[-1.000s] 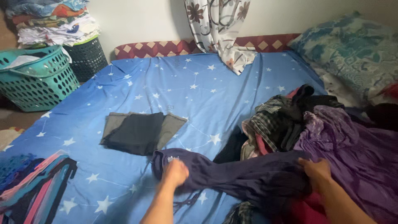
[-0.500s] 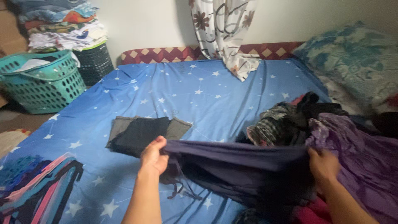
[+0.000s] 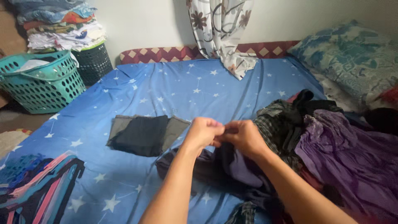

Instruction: The person sorts a pile of clothes and plastic hangers on a bed, placing some items into a laundry basket and folding a dark garment.

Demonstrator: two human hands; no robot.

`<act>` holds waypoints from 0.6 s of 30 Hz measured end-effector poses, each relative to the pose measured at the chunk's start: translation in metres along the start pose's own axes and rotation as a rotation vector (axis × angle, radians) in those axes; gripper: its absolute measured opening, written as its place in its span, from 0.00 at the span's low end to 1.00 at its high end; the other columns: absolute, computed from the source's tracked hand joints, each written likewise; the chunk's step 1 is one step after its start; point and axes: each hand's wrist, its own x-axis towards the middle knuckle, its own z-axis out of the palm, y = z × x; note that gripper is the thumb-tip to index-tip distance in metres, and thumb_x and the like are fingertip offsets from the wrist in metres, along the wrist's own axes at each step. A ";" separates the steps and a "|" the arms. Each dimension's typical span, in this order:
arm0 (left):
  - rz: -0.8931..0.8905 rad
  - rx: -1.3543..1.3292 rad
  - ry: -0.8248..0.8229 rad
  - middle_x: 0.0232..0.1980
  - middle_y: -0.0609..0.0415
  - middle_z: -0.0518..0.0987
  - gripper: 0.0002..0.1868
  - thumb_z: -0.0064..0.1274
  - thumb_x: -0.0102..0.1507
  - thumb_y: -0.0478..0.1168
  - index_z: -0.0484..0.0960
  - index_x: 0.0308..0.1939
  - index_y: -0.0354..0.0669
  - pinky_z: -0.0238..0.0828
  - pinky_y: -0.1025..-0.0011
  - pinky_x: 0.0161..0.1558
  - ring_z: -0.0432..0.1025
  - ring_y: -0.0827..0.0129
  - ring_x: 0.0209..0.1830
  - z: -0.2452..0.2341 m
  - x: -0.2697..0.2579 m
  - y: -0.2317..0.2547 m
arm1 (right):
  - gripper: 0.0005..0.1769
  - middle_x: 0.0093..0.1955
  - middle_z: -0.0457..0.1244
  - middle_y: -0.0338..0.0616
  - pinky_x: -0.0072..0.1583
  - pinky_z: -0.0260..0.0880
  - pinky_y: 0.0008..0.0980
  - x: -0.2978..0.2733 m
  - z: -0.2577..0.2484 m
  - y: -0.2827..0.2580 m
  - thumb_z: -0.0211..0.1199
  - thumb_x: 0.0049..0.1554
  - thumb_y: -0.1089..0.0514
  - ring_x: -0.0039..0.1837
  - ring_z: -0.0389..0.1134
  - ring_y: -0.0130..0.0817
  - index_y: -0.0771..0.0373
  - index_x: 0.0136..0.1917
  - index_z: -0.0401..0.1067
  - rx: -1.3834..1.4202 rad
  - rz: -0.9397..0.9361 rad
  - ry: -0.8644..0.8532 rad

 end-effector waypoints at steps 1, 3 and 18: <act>0.036 0.102 0.042 0.36 0.50 0.83 0.11 0.60 0.60 0.35 0.83 0.43 0.28 0.81 0.66 0.30 0.80 0.66 0.31 -0.001 0.003 -0.008 | 0.15 0.40 0.74 0.39 0.47 0.73 0.23 -0.001 0.002 0.007 0.72 0.49 0.59 0.41 0.72 0.22 0.68 0.50 0.80 0.079 -0.003 -0.049; 0.018 0.081 0.037 0.35 0.50 0.83 0.09 0.59 0.61 0.33 0.83 0.43 0.29 0.80 0.67 0.31 0.79 0.66 0.31 -0.011 0.004 -0.018 | 0.15 0.38 0.70 0.39 0.43 0.70 0.27 -0.006 0.001 0.022 0.70 0.52 0.59 0.38 0.68 0.25 0.67 0.52 0.77 0.290 0.171 -0.114; -0.017 -0.045 0.060 0.38 0.50 0.81 0.08 0.55 0.62 0.28 0.81 0.46 0.34 0.84 0.62 0.37 0.79 0.67 0.32 0.001 -0.013 0.010 | 0.16 0.30 0.67 0.39 0.35 0.64 0.26 -0.021 -0.021 0.000 0.65 0.58 0.47 0.31 0.66 0.25 0.63 0.47 0.78 0.118 0.289 -0.349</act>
